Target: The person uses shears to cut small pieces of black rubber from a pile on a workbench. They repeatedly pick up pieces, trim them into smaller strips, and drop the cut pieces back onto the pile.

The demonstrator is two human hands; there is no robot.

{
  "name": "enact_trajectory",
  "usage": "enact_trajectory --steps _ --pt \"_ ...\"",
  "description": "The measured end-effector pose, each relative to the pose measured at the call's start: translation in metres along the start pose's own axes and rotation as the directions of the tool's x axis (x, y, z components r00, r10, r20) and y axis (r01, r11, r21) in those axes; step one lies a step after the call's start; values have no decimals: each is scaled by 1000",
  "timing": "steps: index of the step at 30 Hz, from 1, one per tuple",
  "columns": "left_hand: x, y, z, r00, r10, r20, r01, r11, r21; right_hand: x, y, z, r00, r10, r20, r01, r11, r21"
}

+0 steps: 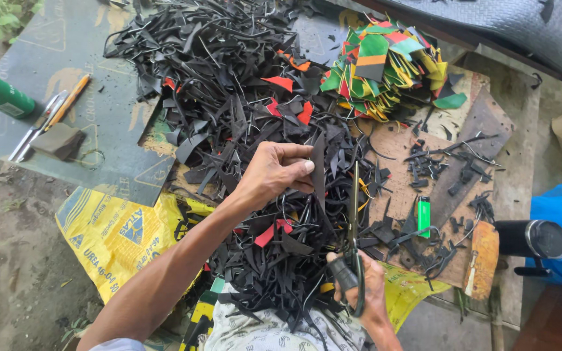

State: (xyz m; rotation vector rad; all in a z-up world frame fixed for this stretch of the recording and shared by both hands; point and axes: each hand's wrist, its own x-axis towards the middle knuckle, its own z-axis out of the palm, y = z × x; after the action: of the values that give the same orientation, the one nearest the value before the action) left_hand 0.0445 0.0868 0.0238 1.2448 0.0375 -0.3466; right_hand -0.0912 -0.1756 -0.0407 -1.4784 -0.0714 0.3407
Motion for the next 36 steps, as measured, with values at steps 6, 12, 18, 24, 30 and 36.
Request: enact_trajectory --steps 6,12,18,24,30,36 --pt "-2 -8 4 1000 15 3 -15 994 111 -4 6 12 924 362 -122 -355 932 78" --pt "2 13 6 895 -155 419 -193 712 675 -10 4 -4 922 317 -223 -366 900 -235" --pt "53 75 3 813 550 -190 -473 815 336 -7 5 -4 905 350 -240 -397 899 -186" --pt "12 8 -27 938 347 5 -61 149 987 4 2 0 904 346 -253 -387 912 -135" --pt "-4 -13 -50 943 284 -174 -7 539 842 12 -7 8 888 383 -255 -431 885 -175" --pt "-35 -23 -71 946 83 -312 58 907 418 25 -13 18 838 487 -245 -543 783 -304"
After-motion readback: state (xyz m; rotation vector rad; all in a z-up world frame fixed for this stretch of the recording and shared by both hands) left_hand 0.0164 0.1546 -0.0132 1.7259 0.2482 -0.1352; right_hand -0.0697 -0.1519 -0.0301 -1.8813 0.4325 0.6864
